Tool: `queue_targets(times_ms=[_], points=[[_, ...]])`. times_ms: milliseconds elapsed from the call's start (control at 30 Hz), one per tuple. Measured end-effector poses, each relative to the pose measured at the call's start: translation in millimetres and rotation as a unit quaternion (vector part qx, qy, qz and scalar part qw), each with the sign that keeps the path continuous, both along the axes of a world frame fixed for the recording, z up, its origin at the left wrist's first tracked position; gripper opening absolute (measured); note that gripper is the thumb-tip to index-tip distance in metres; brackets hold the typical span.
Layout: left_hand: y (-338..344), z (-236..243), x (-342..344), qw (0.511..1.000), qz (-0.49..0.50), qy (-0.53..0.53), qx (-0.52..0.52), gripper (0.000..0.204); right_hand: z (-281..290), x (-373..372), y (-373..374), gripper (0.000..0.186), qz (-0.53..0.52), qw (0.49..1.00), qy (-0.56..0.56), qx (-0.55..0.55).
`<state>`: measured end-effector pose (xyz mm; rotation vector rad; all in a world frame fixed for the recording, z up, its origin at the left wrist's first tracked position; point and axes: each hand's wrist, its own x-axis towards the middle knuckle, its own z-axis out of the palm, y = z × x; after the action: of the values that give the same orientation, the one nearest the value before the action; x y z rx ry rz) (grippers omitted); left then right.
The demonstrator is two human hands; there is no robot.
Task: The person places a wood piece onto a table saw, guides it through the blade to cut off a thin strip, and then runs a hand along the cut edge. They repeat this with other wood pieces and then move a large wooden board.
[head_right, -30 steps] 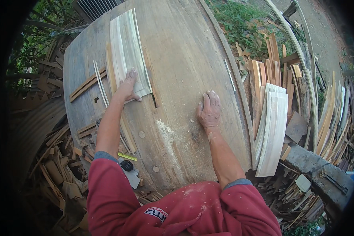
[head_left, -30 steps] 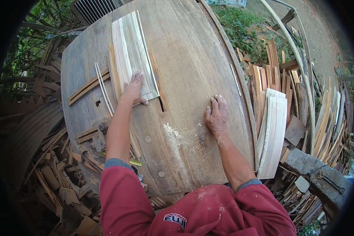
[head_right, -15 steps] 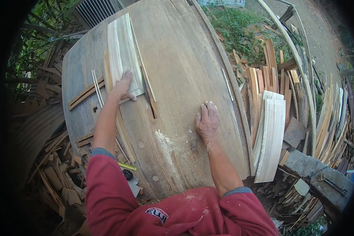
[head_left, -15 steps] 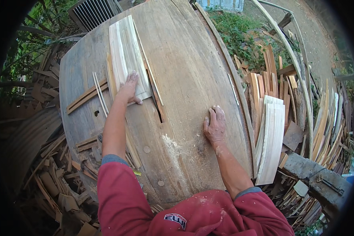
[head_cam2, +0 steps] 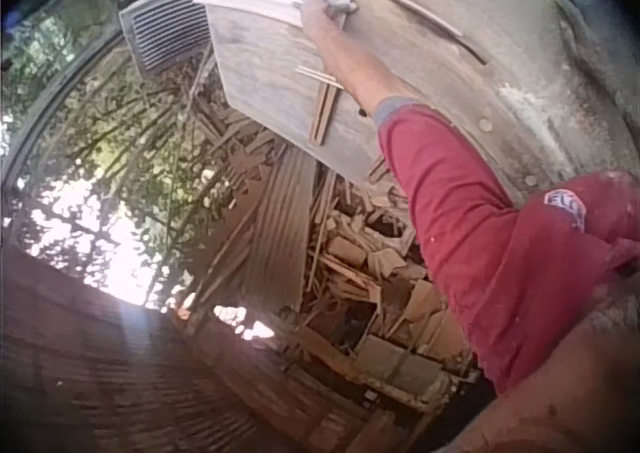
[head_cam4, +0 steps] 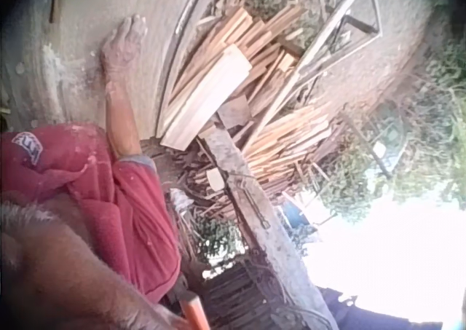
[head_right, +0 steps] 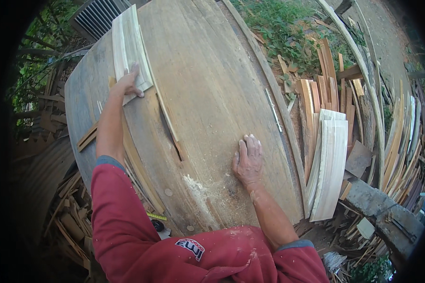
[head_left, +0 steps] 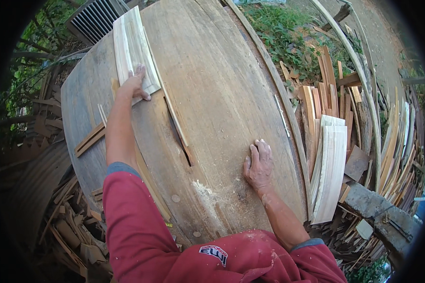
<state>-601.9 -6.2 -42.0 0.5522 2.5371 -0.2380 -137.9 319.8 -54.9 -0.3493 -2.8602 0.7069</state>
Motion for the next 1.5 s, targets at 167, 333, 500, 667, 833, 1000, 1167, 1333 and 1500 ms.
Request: queue_targets(times_ms=[167, 333, 500, 667, 833, 1000, 1167, 1333, 1500], points=[[78, 6, -16, 0.998, 0.023, -0.041, 0.034, 0.141, 0, 1, 11, 0.049, 0.000, 0.999, -0.034, 0.010], [126, 2, -31, 0.999, -0.008, -0.019, 0.034, 0.136, 1, 1, 9, 0.054, 0.001, 0.999, -0.042, -0.005], [186, 1, -28, 1.000, -0.003, -0.020, 0.006, 0.136, -3, 3, 13, 0.056, 0.001, 0.999, -0.046, -0.018], [212, -3, -22, 0.999, -0.032, 0.001, -0.002, 0.136, -1, 2, 12, 0.056, 0.004, 0.999, -0.045, -0.025], [266, -5, 23, 0.996, -0.086, -0.003, -0.014, 0.138, -4, 4, 17, 0.057, -0.004, 0.999, -0.026, -0.038], [284, 1, 77, 0.995, -0.101, -0.004, -0.016, 0.137, -5, 9, 19, 0.057, 0.005, 0.998, 0.008, -0.058], [291, 5, 142, 0.989, -0.137, 0.013, -0.059, 0.138, -3, 18, 20, 0.057, -0.006, 0.993, 0.052, -0.109], [287, 9, 197, 0.994, -0.107, 0.005, -0.020, 0.138, -10, 8, 15, 0.060, -0.046, 0.986, 0.100, -0.126], [290, 9, 229, 0.993, -0.115, 0.006, 0.016, 0.139, -11, -73, 45, 0.037, -0.097, 0.982, 0.147, -0.069]])
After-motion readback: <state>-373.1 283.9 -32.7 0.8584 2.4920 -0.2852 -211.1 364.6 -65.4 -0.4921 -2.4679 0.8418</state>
